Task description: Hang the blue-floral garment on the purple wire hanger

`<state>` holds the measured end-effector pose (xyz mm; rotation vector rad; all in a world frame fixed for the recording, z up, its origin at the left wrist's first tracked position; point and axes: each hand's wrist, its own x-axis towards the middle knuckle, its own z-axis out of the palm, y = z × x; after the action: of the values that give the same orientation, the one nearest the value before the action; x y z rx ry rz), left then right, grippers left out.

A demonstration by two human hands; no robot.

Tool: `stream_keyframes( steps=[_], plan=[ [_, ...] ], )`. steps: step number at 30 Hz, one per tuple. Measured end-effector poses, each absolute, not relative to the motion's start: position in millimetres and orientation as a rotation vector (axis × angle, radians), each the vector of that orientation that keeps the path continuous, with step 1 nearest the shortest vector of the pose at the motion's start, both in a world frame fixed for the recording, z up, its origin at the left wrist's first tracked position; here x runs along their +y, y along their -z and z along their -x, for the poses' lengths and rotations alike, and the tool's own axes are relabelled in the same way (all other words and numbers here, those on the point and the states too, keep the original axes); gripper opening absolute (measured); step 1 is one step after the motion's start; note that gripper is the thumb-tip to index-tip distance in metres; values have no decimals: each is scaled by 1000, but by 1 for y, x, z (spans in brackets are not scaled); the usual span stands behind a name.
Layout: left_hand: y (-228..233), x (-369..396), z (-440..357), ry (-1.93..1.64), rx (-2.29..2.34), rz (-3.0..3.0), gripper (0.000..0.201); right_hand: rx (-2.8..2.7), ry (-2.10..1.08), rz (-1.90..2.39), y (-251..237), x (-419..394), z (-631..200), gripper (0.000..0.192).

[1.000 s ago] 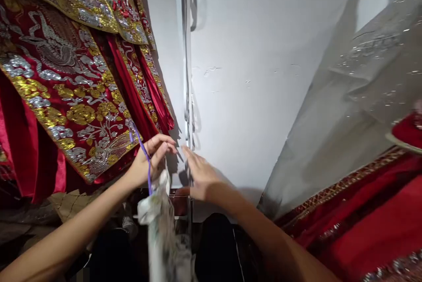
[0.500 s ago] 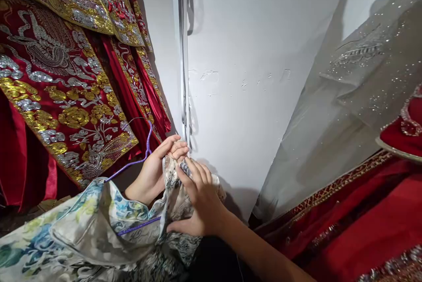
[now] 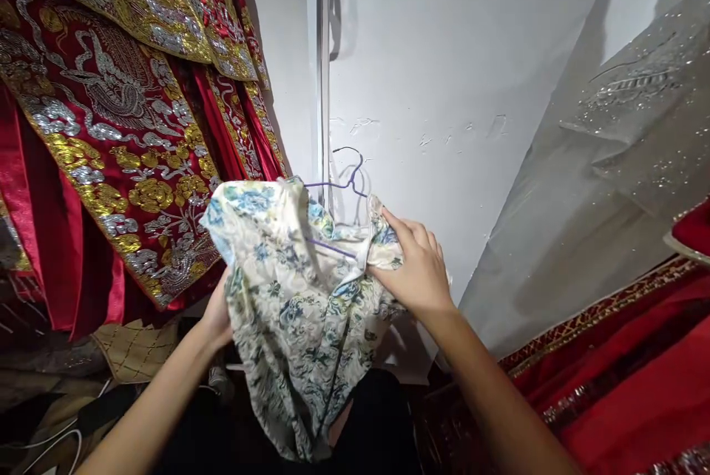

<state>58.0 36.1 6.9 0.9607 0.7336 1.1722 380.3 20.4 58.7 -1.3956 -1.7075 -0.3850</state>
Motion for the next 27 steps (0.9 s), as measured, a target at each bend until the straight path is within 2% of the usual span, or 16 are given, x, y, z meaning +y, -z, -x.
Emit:
stream_keyframes(
  steps=[3,6,9,11,13,15,17,20,27],
  plan=[
    [47,13,-39,-1132,809,-764,103,-1788,380,1417,-77,24,-369,85],
    [99,-16,-49,-1188,984,-722,92,-1984,288,1318,-78,6,-346,87],
    [129,-45,-74,-1149,1017,-712,88,-2074,7,1038,-44,-25,-315,74],
    [134,-59,-88,-1114,963,-648,83,-1934,-240,916,-1,-44,-293,57],
    [133,-67,-93,-1083,956,-614,80,-1499,-437,1051,49,-54,-272,35],
    [127,-68,-90,-1078,1009,-635,80,-1043,-587,1188,91,-56,-255,27],
    [121,-66,-80,-1073,1065,-688,80,-958,-781,1247,115,-53,-247,31],
    [113,-63,-64,-1089,1080,-753,81,-1190,-1012,1291,118,-47,-249,46],
    [114,-73,-75,-1084,1032,-726,78,-1309,-1167,1305,115,-57,-256,52]
  ],
)
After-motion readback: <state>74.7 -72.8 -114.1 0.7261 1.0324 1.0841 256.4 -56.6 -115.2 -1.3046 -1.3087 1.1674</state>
